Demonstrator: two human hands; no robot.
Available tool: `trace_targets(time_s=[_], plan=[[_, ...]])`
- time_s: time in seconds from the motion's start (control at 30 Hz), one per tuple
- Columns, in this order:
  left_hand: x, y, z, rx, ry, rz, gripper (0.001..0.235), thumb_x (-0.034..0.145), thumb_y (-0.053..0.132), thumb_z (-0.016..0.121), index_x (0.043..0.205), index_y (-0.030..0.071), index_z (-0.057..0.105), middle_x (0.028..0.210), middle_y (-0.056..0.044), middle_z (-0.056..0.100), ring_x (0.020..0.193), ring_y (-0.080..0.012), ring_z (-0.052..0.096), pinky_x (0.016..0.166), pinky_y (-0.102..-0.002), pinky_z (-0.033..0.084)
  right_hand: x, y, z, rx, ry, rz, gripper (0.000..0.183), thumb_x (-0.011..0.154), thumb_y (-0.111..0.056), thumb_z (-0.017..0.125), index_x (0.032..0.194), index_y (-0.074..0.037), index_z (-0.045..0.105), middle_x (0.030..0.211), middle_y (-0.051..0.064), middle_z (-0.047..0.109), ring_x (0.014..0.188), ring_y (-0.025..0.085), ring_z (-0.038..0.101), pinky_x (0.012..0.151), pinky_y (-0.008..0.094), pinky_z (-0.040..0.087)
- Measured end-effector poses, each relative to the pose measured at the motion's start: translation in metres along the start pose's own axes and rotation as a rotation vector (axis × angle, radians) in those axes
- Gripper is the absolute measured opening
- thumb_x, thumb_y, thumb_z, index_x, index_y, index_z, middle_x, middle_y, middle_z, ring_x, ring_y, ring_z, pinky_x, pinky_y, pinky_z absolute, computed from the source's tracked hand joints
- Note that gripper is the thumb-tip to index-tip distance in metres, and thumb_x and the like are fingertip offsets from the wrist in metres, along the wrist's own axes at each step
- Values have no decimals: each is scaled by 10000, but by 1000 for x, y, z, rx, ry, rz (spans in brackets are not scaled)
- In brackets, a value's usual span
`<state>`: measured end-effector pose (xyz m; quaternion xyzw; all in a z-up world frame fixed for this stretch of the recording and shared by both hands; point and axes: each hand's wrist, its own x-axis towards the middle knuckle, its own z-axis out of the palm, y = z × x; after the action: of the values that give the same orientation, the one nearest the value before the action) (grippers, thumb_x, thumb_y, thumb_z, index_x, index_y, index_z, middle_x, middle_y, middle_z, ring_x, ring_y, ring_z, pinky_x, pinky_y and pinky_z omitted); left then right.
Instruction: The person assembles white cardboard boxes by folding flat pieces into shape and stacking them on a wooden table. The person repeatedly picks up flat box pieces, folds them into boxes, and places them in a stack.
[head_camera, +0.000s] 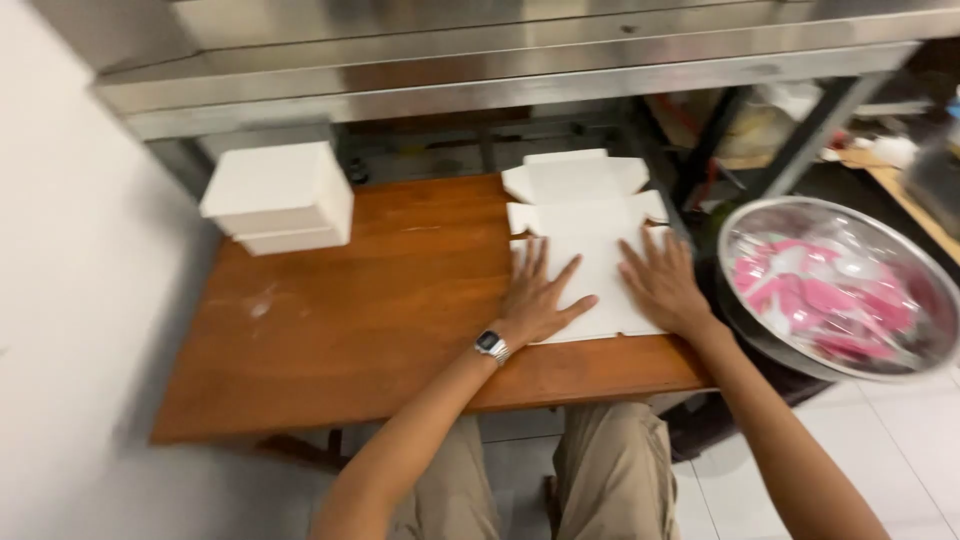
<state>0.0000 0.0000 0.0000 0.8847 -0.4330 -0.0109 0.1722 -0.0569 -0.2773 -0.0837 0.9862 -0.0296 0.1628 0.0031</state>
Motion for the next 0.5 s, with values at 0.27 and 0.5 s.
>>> trace_targets(time_s=[0.27,0.5], plan=[[-47,-102,-34,56,546,72,681,1054,561,370,1606,192,220,1701,-162,116,1596,-368,70,1252,-650,51,-1,-46,-72,283,403,-239,502,1070,-202,404,1496,62,404,1503,316,388,1403,504,310,1158,629,185],[-86,-233,-113,377,1015,-519,1397,630,890,857,1658,307,111,1636,-307,-250,1513,-595,-180,1121,-855,61,29,-120,-108,449,331,-302,683,1105,-455,204,1490,80,379,1612,303,267,1523,433,169,1218,667,202]])
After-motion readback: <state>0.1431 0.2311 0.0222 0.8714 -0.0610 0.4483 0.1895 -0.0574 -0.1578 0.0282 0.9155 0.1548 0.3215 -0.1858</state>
